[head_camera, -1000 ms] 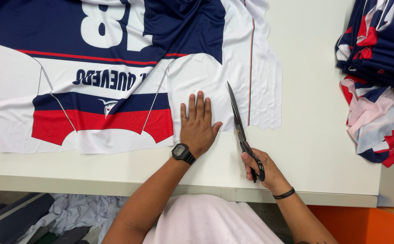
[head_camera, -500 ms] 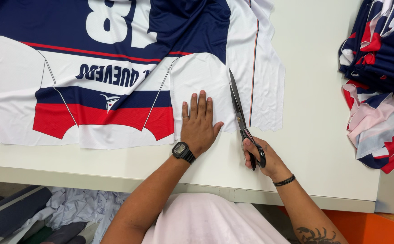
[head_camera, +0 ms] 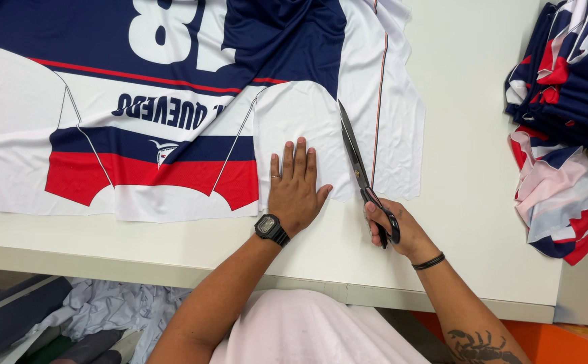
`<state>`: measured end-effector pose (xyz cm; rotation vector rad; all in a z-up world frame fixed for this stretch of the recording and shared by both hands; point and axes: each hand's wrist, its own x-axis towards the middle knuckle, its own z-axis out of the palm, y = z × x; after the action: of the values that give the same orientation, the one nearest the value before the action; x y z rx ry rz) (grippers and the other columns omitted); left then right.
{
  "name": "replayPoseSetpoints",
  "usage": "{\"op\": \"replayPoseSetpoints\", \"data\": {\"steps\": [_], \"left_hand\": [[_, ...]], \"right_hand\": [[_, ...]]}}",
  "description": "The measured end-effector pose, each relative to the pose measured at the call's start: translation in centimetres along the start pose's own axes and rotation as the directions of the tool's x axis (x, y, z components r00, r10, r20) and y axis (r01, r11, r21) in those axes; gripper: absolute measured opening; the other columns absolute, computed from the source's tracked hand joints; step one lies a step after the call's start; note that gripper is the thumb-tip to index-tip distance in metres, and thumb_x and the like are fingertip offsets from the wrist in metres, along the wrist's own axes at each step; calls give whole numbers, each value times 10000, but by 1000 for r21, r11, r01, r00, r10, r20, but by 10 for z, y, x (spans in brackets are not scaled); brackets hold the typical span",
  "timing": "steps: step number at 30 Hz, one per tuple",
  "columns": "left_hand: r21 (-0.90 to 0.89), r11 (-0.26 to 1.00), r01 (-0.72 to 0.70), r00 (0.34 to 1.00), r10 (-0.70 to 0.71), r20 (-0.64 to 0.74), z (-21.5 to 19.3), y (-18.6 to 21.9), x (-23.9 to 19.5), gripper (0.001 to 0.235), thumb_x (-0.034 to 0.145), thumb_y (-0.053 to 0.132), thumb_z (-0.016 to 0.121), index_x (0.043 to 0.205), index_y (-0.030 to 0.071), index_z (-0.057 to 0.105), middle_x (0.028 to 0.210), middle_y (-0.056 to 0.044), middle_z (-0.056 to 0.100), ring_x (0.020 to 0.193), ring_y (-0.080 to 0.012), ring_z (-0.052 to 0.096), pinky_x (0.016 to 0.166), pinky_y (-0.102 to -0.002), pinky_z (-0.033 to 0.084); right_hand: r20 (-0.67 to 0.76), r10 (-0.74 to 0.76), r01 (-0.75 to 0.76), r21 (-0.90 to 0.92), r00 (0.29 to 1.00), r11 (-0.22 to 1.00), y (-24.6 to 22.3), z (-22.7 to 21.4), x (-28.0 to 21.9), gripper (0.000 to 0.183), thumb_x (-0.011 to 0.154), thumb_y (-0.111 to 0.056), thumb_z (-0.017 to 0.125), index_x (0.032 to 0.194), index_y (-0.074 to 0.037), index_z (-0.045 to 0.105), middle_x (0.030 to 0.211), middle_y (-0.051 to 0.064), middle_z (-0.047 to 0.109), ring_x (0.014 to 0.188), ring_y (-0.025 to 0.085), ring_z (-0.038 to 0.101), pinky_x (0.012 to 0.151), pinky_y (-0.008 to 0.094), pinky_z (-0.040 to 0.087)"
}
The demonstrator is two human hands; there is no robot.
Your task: The person uses shears to cut a white paper pattern from a sports jersey laid on a white table. They follow the pattern outline, repositioning the jersey as needed, and remove the cut pattern piece.
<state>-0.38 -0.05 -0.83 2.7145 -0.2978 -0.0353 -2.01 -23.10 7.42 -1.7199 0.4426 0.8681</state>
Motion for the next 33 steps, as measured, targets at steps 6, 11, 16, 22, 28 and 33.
{"op": "replayPoseSetpoints", "data": {"steps": [6,11,16,22,28,33], "left_hand": [[12,1000,9,1000,-9,1,-1,0,0,834,978,577,427,1566,6,268,1665,-225,101,1544,-356,-4,1219,-563,-31],[23,1000,13,1000,-13,-2,-1,1,-1,830,980,576,436,1567,14,272,1667,-221,108,1546,-355,-5,1223,-561,-25],[30,999,25,1000,-25,8,-4,2,0,836,969,577,444,1569,21,272,1667,-211,114,1543,-343,5,1225,-550,-18],[7,999,37,999,-38,24,-10,5,2,818,968,563,463,1554,21,282,1657,-207,133,1540,-347,38,1221,-558,10],[10,999,41,998,-42,42,-14,7,-1,810,957,550,485,1551,32,298,1649,-204,160,1534,-354,75,1220,-558,39],[30,998,48,998,-49,29,-17,9,-2,803,954,548,495,1545,34,321,1651,-202,174,1535,-354,93,1221,-549,49]], "right_hand": [[27,22,-21,-35,999,999,-5,-14,10,538,840,-615,647,742,-97,546,537,-3,512,423,107,519,396,254,417],[12,15,-14,-99,1000,995,-5,-23,13,532,836,-605,652,740,-89,563,522,1,519,409,109,524,387,258,422],[5,-4,5,-166,1000,986,-4,-29,19,520,851,-571,668,735,-73,573,504,10,518,401,114,526,380,265,410],[81,25,-16,-115,996,993,-4,-45,22,503,866,-547,663,744,-68,572,524,9,535,421,117,533,398,272,425],[147,8,26,-227,989,973,-17,-75,29,483,882,-541,632,736,-86,559,540,6,538,438,115,533,409,273,415],[200,10,54,-312,980,949,-36,-97,39,497,859,-555,651,718,-93,533,532,-3,520,434,118,537,400,275,409]]}}
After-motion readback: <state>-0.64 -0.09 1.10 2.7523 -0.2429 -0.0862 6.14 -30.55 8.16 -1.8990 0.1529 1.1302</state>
